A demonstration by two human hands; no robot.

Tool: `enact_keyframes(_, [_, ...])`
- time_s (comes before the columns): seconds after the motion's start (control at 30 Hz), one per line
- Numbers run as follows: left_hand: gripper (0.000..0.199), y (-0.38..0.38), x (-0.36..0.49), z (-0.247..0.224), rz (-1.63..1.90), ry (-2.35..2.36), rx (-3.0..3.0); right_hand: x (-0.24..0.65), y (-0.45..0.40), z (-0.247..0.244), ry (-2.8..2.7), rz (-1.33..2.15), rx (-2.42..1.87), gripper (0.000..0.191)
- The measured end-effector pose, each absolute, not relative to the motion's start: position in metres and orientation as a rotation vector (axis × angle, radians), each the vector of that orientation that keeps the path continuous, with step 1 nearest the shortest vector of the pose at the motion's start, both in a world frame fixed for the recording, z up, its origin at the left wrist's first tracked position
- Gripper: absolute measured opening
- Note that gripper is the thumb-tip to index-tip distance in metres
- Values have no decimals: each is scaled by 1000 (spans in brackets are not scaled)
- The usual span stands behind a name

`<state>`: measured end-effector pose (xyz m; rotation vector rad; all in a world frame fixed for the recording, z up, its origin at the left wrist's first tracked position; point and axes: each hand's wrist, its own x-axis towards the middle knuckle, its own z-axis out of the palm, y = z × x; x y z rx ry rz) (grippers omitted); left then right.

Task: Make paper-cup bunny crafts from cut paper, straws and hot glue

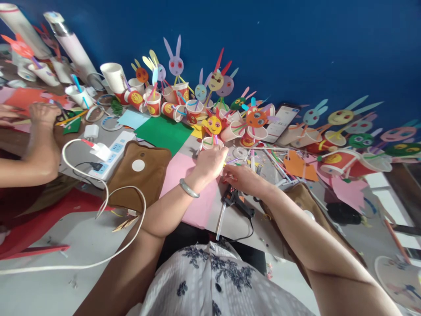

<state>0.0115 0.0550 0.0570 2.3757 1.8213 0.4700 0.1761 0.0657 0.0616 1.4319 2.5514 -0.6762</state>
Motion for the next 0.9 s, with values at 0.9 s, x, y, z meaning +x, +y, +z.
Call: enact_keyframes(0.9, [32, 55, 14, 58, 430, 1825, 2332, 154, 44, 60, 2526, -98, 1141, 16])
